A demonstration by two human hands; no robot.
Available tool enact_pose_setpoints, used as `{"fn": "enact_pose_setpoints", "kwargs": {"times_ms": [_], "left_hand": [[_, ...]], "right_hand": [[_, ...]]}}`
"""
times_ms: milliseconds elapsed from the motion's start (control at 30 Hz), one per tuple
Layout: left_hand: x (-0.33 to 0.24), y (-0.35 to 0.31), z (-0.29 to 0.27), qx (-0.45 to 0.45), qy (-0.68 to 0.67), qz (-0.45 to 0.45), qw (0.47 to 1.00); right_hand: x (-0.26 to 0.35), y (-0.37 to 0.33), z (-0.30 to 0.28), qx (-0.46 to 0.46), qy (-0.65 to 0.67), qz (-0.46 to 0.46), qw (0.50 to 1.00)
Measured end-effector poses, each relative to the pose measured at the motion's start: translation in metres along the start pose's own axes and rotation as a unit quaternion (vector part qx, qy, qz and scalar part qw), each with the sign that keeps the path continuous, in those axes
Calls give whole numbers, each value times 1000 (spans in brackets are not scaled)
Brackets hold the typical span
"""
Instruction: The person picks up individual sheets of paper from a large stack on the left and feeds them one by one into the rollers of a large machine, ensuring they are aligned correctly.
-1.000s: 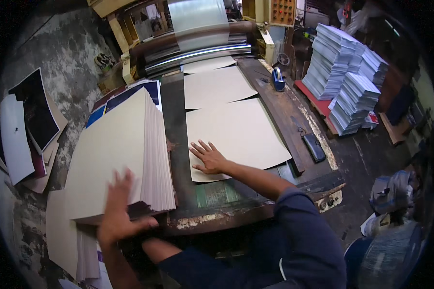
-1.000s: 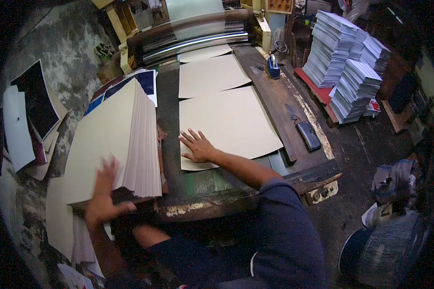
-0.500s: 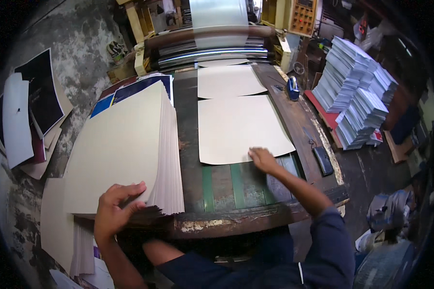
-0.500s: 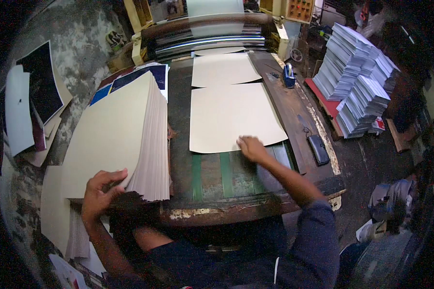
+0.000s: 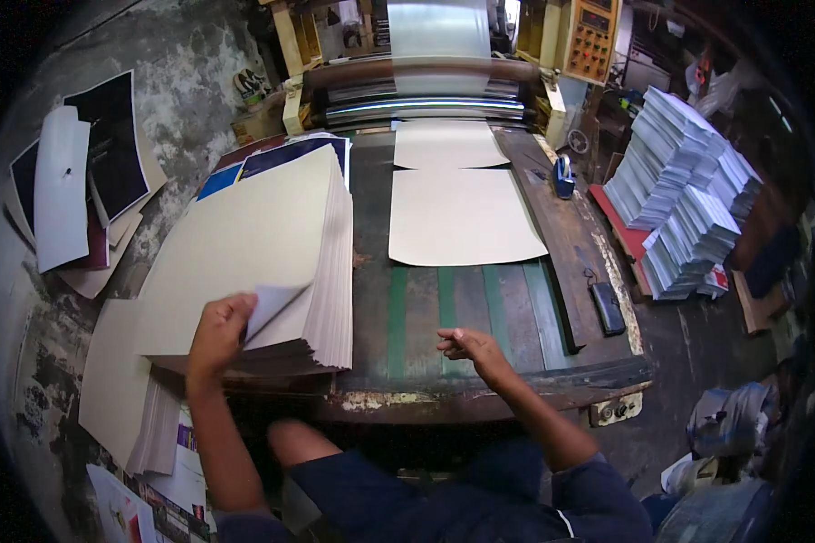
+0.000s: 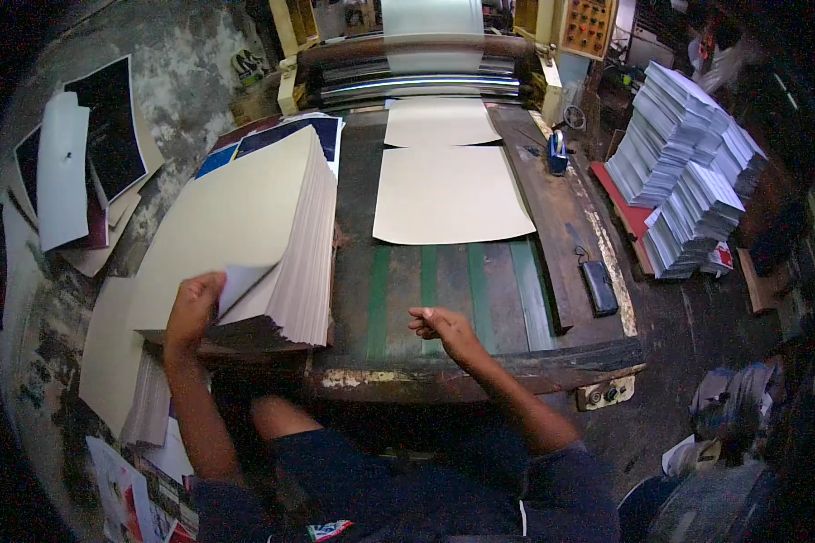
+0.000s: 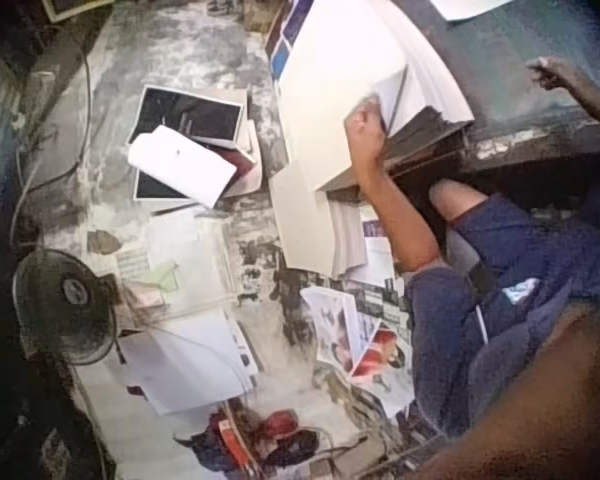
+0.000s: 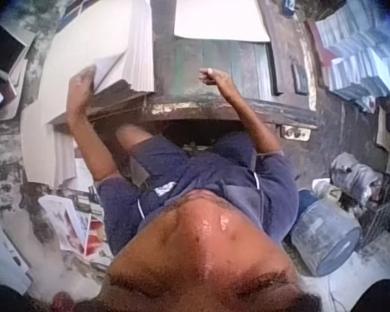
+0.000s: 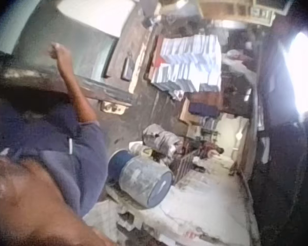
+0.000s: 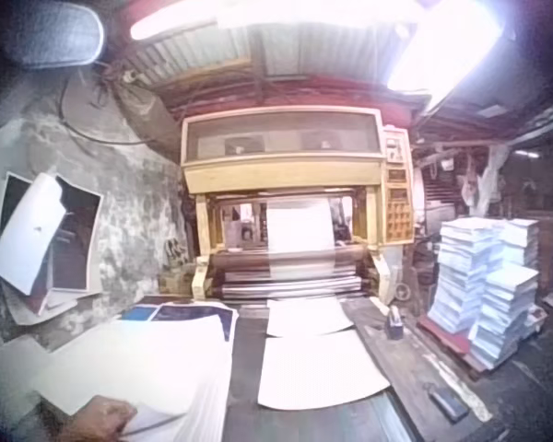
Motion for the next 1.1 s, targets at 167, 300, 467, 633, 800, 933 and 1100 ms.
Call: {"fn": "enact_pose_setpoints", "kwargs": {"times_ms": [167,300,467,633,800,933,1100], "left_hand": [[-11,-28,45,-204,-55,193,958],[-13,-55,76,-2,11,456,890],[-45,-73,111,192,176,353,899],[-32,-13,79,119,296,302,898],[7,18,42,128,412,109,896],[3,-10,47,153,359,142,910],[-1,-14,45,141,227,169,949]], "right_hand": [[36,-13,-4,12,100,2,995],[91,-20,6,92,182,-49,978],[89,-24,-3,0,196,22,980],[16,-54,11,-86,238,184,950],[-46,-88,51,-96,267,253,925],[-72,-75,49,-110,323,282,897],[-75,-10,13,-121,355,273,886]]}}
Point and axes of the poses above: each hand's wrist, its own y-axis towards the middle knuckle, its own z-axis out of the palm, x = y × z, the point moved 1 cm from there along y, towards the middle knuckle, and after that the axes turned 13 degrees about -y, right-handed, at the moved point
